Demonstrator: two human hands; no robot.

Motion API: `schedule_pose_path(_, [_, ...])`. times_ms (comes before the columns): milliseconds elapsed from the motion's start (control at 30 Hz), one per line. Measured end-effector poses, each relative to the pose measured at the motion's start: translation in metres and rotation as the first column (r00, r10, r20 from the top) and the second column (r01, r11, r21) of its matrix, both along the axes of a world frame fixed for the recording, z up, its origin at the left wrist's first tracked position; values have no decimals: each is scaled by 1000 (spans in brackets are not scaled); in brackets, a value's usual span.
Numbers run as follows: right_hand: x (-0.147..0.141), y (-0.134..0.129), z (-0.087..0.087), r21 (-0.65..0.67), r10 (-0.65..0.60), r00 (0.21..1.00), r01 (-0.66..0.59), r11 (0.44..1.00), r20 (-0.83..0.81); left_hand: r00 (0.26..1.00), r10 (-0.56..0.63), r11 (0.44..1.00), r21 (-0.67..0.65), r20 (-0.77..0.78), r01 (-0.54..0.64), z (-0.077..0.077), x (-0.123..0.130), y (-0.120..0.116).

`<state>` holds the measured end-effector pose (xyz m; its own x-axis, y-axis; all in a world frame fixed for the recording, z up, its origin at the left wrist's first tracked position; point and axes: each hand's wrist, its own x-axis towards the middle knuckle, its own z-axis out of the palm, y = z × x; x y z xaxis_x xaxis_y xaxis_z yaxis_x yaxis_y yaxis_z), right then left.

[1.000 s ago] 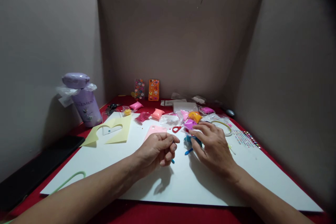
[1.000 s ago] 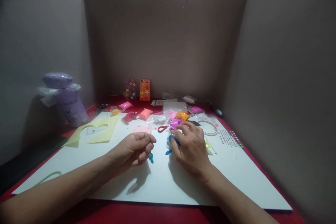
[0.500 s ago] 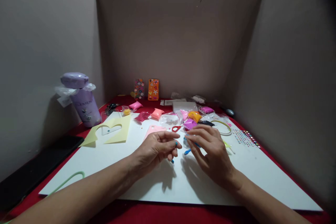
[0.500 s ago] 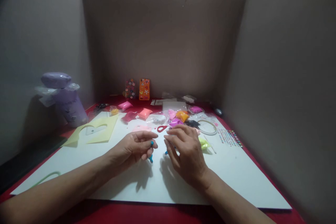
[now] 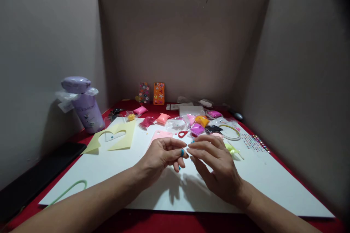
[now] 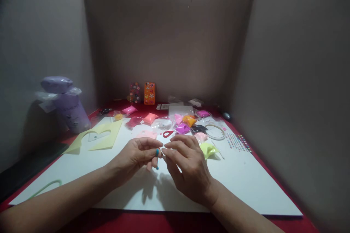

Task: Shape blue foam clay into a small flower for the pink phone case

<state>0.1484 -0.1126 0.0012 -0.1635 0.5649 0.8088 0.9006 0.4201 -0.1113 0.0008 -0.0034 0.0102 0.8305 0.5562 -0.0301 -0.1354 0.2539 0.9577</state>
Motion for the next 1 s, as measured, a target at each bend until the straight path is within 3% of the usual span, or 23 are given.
schedule_pose_path(300, [-4, 2, -5, -56, 20, 998, -24, 998, -60, 990, 65, 993, 110, -124, -51, 7, -1, -14])
schedule_pose_path(533, [-3, -2, -1, 46, -34, 985, 43, 998, -168, 991, 81, 997, -16, 104, -80, 5, -1, 0])
schedule_pose_path(733, [-5, -2, -2, 50, -43, 995, 48, 998, -95, 994, 61, 997, -53, 86, -57, 2, -2, 0])
schedule_pose_path(1000, [-6, -1, -2, 34, -46, 999, 46, 998, -17, 997, 61, 997, 51, 43, -63, 5, -2, -6])
